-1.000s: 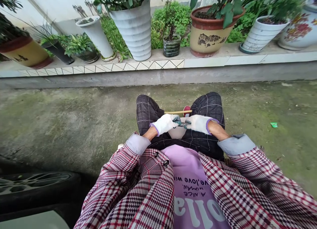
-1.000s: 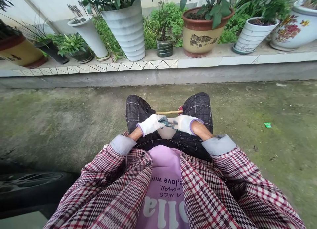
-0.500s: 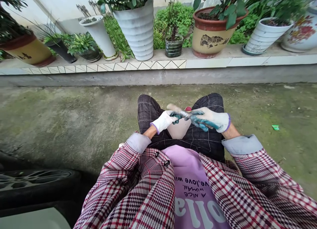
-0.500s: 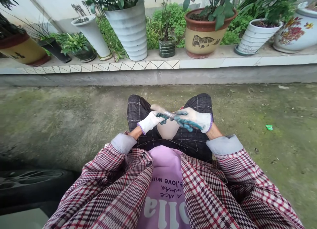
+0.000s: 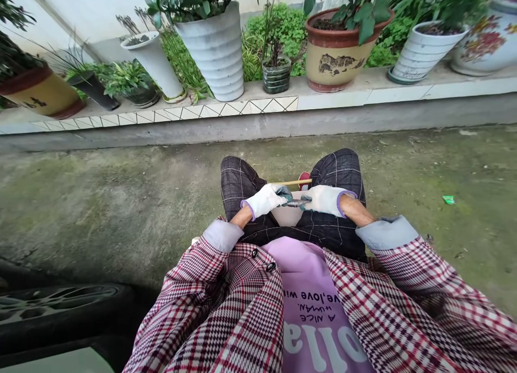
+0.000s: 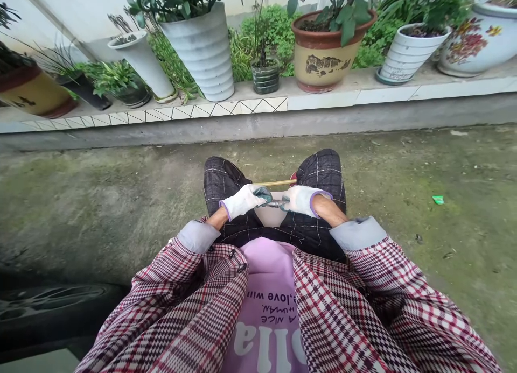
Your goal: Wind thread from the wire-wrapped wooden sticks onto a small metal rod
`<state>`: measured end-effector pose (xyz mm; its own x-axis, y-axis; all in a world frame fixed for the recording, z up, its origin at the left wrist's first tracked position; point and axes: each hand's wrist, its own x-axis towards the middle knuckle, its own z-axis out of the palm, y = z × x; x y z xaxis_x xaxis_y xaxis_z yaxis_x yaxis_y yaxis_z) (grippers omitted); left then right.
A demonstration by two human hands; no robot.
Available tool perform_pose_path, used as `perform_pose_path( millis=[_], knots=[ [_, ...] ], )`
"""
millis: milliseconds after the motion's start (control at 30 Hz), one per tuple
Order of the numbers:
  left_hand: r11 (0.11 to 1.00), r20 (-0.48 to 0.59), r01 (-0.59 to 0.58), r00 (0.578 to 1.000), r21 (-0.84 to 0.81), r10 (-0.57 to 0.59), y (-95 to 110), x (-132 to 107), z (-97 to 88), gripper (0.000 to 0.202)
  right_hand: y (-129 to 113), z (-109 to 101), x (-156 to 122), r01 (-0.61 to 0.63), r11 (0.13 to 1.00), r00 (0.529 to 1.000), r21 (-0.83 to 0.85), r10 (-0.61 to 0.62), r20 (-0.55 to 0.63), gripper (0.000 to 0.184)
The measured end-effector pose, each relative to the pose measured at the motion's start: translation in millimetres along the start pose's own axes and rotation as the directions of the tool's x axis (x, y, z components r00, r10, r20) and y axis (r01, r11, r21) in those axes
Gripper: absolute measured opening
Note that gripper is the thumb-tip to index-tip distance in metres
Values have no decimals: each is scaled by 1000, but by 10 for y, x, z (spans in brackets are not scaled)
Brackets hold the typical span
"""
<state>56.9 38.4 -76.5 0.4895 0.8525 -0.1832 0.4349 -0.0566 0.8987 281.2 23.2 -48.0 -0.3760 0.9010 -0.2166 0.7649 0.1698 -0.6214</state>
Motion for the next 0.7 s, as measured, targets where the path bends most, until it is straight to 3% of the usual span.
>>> perform_pose_path(
  millis=[200,333,400,500,600,700],
  knots=[
    [946,-34,38,998,-321,-52,-48,58,102,24,70,-93,209,-44,987,998,-154,49,28,27],
    [906,-43,-7,999,-424,-13,-90,84,86,26,127,-148,276,-22,977,997,-214,6,-75,30],
    [920,-38,-35,999,-390,21,-103,81,74,25,134,-177,268,-53,991,985,-123,32,-170,29],
    [953,-28,-59,998,-296,53,-117,64,77,22,96,-239,217,-87,976,966,200,132,-223,30],
    [966,-62,-52,997,-252,37,-140,58,76,21,20,-289,148,-120,827,982,550,180,-57,33],
    [968,-101,-72,994,-240,49,-172,80,35,16,-48,-270,96,-192,778,974,598,74,216,32]
  ],
)
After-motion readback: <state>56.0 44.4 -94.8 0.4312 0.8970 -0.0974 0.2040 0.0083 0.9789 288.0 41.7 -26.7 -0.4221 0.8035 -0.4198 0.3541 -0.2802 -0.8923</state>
